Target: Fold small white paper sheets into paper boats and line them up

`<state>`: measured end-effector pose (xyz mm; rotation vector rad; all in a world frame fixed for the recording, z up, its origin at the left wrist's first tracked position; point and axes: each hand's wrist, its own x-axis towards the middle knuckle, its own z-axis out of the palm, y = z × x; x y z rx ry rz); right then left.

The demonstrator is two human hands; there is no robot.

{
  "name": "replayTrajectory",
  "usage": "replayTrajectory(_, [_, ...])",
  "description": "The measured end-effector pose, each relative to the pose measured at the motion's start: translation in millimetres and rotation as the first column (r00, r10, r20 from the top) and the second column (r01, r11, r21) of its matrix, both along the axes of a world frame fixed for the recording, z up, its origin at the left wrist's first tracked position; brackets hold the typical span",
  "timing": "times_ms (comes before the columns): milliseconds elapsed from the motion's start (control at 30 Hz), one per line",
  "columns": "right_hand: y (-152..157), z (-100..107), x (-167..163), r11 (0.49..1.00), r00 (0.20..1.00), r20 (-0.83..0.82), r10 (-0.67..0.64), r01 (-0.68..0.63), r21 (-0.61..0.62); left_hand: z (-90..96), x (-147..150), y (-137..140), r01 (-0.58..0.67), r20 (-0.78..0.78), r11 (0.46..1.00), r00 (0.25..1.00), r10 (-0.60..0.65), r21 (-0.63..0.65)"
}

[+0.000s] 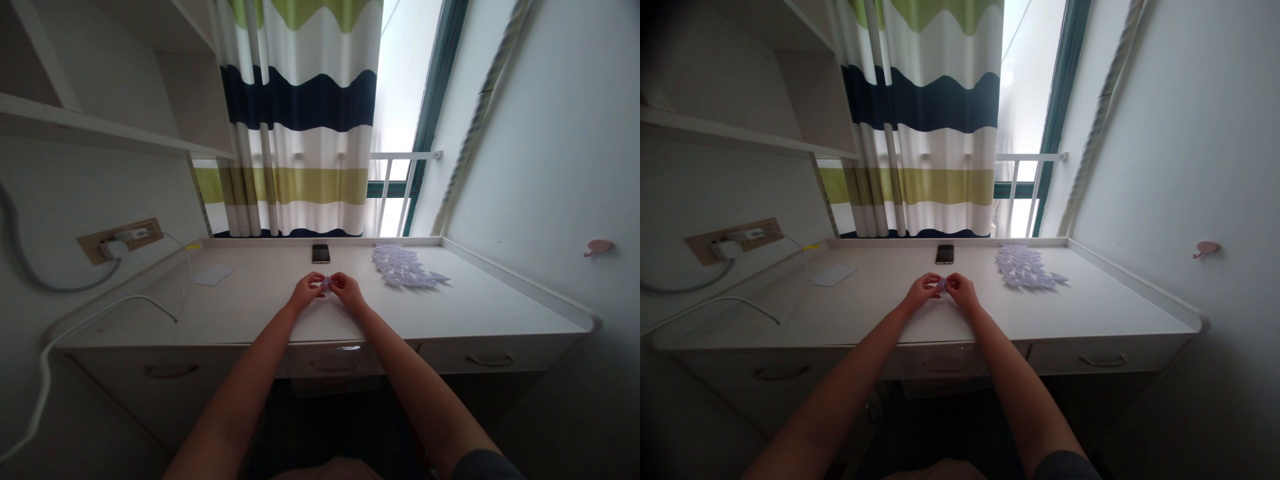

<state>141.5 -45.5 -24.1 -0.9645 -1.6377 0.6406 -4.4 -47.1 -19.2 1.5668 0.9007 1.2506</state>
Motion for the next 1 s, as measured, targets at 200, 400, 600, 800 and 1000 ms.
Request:
replayTrajectory(200, [-2.4, -0.9, -4.0, 0.996, 0.99, 0.116, -0.077, 0.07, 0.062, 0.1, 4.5, -3.6, -0.129, -0.167, 0.988, 0.976, 0.142, 0.083])
replayTrajectory(400, [-2.5, -0.3, -5.4, 0.981, 0.973, 0.169, -0.158, 0.135, 0.142, 2.1, 7.2, -5.5, -0.194, -0.189, 0.973, 0.958, 0.216, 0.129])
replayTrajectory(600, [-4.9, 3.2, -2.9, 0.979, 0.99, 0.099, -0.104, 0.084, 0.187, 3.9, 8.2, -4.4, -0.126, -0.003, 0.99, 0.992, 0.126, -0.059])
replayTrajectory(800, [-6.6, 5.8, -1.0, 0.979, 0.996, 0.03, -0.089, 0.082, 0.187, 9.7, 3.2, -5.1, 0.036, 0.205, 0.981, 0.979, 0.004, -0.189])
replayTrajectory(1000, [-5.0, 3.1, -0.6, 0.979, 1.0, 0.006, -0.002, 0.001, 0.204, 10.3, -0.1, -5.6, 0.061, 0.279, 0.968, 0.96, 0.01, -0.244])
